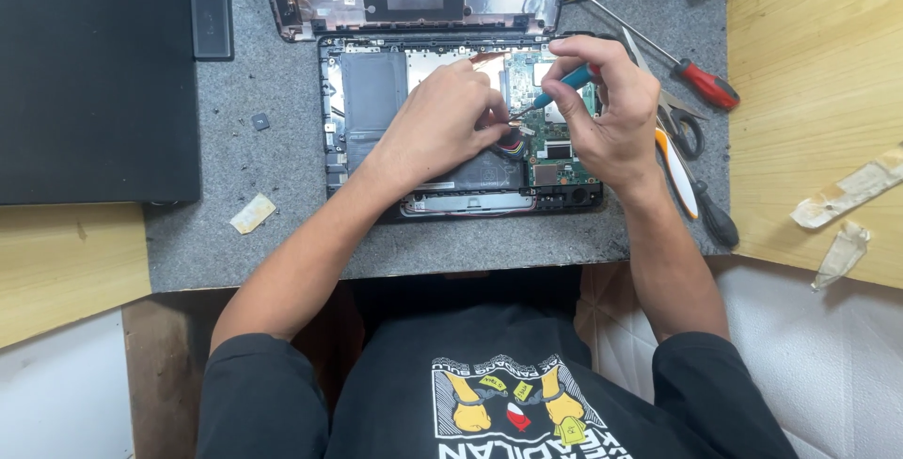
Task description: The person uses a screwdriver to remove internal screws and then disconnects and removes the internal battery from a laptop.
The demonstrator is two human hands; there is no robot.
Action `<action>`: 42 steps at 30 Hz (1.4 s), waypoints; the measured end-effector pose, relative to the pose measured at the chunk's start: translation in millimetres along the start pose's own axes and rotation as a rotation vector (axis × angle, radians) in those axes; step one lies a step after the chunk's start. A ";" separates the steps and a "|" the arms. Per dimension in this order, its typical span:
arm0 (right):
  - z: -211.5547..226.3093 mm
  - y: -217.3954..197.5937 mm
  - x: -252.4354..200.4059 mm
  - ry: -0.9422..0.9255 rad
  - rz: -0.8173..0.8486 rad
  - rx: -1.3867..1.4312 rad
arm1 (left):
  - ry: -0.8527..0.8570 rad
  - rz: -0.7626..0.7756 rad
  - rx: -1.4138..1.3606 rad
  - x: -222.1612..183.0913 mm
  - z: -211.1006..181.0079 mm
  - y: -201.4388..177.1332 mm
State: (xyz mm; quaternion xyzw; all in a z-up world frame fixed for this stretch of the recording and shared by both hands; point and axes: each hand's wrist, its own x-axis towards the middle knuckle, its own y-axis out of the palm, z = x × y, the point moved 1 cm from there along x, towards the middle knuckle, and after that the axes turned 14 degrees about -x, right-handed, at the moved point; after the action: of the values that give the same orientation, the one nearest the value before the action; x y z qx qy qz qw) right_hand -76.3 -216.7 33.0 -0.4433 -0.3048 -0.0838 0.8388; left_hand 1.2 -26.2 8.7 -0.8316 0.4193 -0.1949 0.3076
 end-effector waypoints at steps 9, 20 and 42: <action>-18.8 -3.6 -2.2 -0.098 -0.205 0.127 | -0.246 -0.201 0.149 6.8 -18.0 18.1; -6.9 -13.2 2.7 0.056 -0.368 0.161 | -0.328 -0.057 0.495 16.9 -30.1 34.4; -10.4 -13.8 2.5 0.086 -0.420 0.147 | -0.597 0.107 0.597 35.2 -60.4 32.9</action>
State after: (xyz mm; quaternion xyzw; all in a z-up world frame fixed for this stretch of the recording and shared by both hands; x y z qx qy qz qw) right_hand -75.4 -232.8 39.6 -0.3036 -0.3595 -0.2532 0.8452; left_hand -32.8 -91.1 33.2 -0.7029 0.2796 -0.0419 0.6526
